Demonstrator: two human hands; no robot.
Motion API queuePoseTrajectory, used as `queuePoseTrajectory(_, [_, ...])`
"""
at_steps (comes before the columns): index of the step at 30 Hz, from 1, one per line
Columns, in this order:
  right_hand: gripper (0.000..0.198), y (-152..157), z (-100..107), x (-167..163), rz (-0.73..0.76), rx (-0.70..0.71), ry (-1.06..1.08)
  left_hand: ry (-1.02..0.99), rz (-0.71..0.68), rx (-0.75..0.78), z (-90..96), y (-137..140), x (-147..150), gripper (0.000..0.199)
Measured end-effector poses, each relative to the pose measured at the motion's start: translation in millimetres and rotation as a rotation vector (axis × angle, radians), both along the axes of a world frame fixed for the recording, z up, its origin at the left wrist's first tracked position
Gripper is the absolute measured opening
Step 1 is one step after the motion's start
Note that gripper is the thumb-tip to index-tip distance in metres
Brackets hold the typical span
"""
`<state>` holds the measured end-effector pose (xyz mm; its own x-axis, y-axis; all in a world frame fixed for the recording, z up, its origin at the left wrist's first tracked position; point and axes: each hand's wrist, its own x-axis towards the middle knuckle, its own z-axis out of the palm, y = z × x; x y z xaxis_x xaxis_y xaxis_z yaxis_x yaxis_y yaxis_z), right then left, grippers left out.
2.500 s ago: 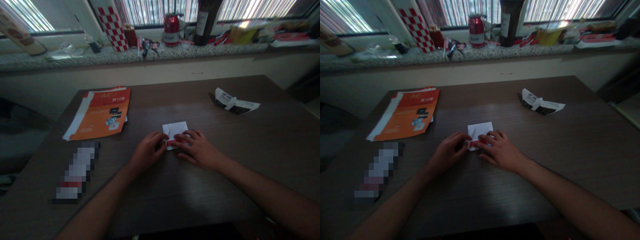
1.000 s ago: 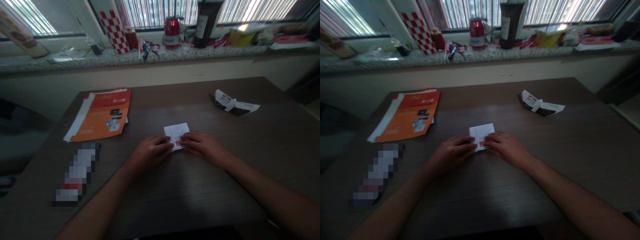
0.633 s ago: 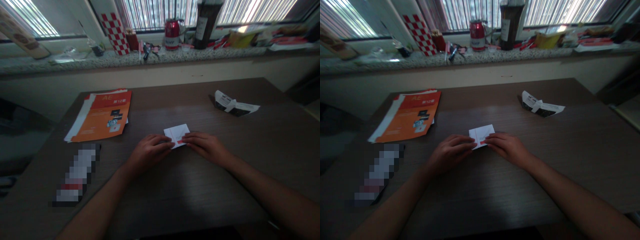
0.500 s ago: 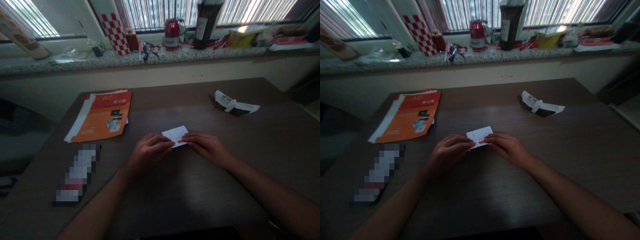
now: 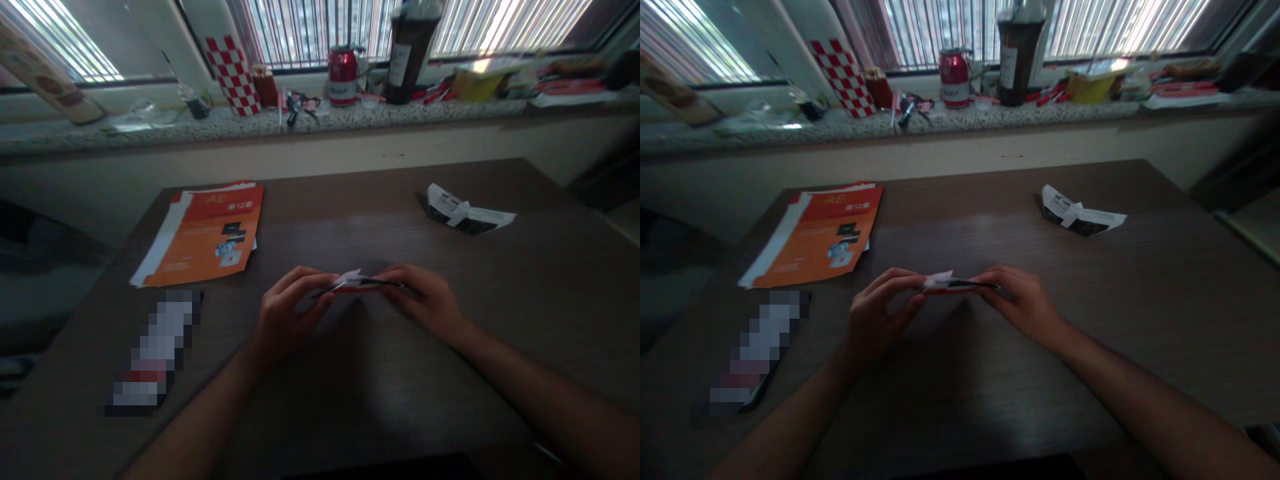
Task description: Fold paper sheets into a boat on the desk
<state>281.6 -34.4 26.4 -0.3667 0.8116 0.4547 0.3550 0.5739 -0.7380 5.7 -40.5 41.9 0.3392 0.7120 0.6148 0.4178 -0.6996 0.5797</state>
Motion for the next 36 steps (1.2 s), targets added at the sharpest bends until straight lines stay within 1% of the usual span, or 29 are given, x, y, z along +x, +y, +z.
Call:
queuePoseTrajectory(2, [0.014,0.3,2.1,-0.9,-0.038,-0.101,-0.001,-0.026,0.039,-0.080,-1.5,1.0,0.7,0.012])
queuePoseTrajectory(5, [0.019,0.8,1.7,-2.7,-0.033,-0.280,-0.021,-0.070,0.092,-0.296,-5.5,3.1,1.9,0.009])
queuePoseTrajectory(7, [0.022,1.4,-1.3,-3.8,-0.015,-0.369,-0.034,-0.089,0.120,-0.427,-9.0,5.1,2.7,0.010])
queuePoseTrajectory(9, [0.024,2.6,-5.9,-4.2,-0.004,-0.396,-0.062,-0.076,0.143,-0.497,-13.0,7.7,3.0,0.012])
queuePoseTrajectory(10, [0.024,3.4,-8.6,-4.0,0.000,-0.379,-0.084,-0.058,0.154,-0.514,-15.1,9.0,3.0,0.014])
queuePoseTrajectory(12, [0.026,5.4,-14.0,-3.0,0.006,-0.302,-0.144,-0.007,0.166,-0.527,-19.1,11.4,2.8,0.015])
queuePoseTrajectory(17, [0.043,9.2,-25.1,-0.9,0.024,-0.100,-0.262,0.108,0.180,-0.497,-23.9,13.5,2.5,0.014])
queuePoseTrajectory(19, [0.047,9.5,-27.9,-1.6,0.050,-0.034,-0.293,0.143,0.192,-0.478,-24.3,13.4,3.0,0.015])
queuePoseTrajectory(21, [0.048,9.7,-29.9,-2.6,0.079,-0.006,-0.312,0.174,0.202,-0.460,-24.9,13.7,3.5,0.016])
queuePoseTrajectory(23, [0.047,10.4,-31.1,-3.2,0.090,-0.007,-0.319,0.194,0.200,-0.434,-26.3,14.7,3.7,0.018])
queuePoseTrajectory(27, [0.042,15.0,-32.3,-0.6,0.041,0.028,-0.343,0.230,0.177,-0.340,-30.5,16.9,2.4,0.022])
queuePoseTrajectory(29, [0.039,18.2,-32.7,2.0,0.011,0.053,-0.361,0.272,0.141,-0.264,-32.2,16.7,1.4,0.027])
queuePoseTrajectory(32, [0.036,21.9,-33.9,5.7,-0.014,0.090,-0.393,0.386,0.023,-0.154,-33.1,13.9,1.3,0.036])
queuePoseTrajectory(34, [0.036,22.8,-34.5,7.3,-0.019,0.116,-0.428,0.487,-0.052,-0.123,-33.0,10.8,3.0,0.043])
queuePoseTrajectory(36, [0.040,22.8,-34.0,7.9,-0.017,0.133,-0.468,0.587,-0.090,-0.129,-33.1,7.7,5.5,0.046])
